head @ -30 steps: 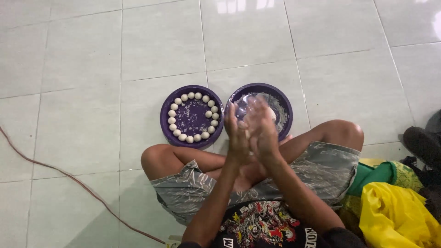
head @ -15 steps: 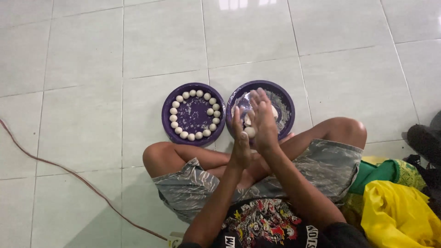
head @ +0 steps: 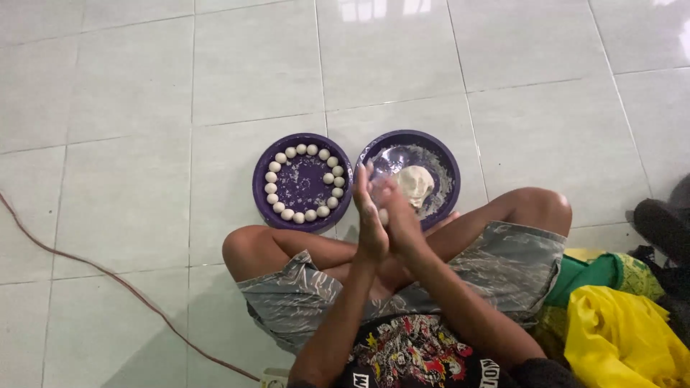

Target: A person sitting on the floor manually pinches pieces of dough, rolls them into small spheres between their palms, and arranges them in a purple tray.

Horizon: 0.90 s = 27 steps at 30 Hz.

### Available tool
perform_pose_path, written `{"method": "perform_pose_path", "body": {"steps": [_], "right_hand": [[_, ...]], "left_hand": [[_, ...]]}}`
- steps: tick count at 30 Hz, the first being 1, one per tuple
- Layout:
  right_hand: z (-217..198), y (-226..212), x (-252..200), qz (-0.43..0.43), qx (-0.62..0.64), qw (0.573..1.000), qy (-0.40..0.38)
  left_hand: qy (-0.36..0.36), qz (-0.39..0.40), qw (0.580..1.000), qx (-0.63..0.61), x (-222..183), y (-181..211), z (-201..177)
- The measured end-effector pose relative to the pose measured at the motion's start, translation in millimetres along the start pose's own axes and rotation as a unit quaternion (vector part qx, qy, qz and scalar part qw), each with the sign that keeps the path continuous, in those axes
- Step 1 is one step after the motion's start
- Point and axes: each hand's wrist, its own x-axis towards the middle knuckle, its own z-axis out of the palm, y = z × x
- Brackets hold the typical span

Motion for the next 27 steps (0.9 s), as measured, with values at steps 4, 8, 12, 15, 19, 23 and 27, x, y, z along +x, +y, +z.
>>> {"method": "perform_pose_path", "body": {"steps": [4, 8, 12, 15, 19, 23, 27], "right_hand": [[-5.5, 62.9, 33.2, -0.146, 0.308, 0.937, -0.073], [-21.4, 41.8, 45.1, -0.25, 0.347, 0.901, -0.077], [-17.4, 51.1, 42.4, -0.206, 0.326, 0.921, -0.053], [-9.7, 63.8, 30.3, -0.112, 0.295, 0.949, -0.002], [-20.6, 53.9, 44.0, -0.193, 0.185, 0.964, -0.005], [-21.3, 53.2, 54.1, -0.184, 0.321, 0.928, -0.036], [-19.0, 54.3, 49.8, -0.176, 0.333, 0.926, -0.019]], "left_hand": [[0.008, 0.035, 0.996, 0.084, 15.6, -5.7, -9.2], [-0.008, 0.002, 0.99, 0.143, -6.9, -4.9, -2.5], [-0.046, -0.018, 0.998, 0.037, -4.5, 19.9, 9.2], [0.12, 0.2, 0.936, 0.263, 25.9, 15.8, 17.4], [0.073, 0.159, 0.96, 0.217, 11.0, -37.0, 1.9], [0.076, 0.132, 0.968, 0.2, -3.7, -34.8, 4.4], [0.091, 0.169, 0.931, 0.311, 16.7, -17.9, 7.7]]}}
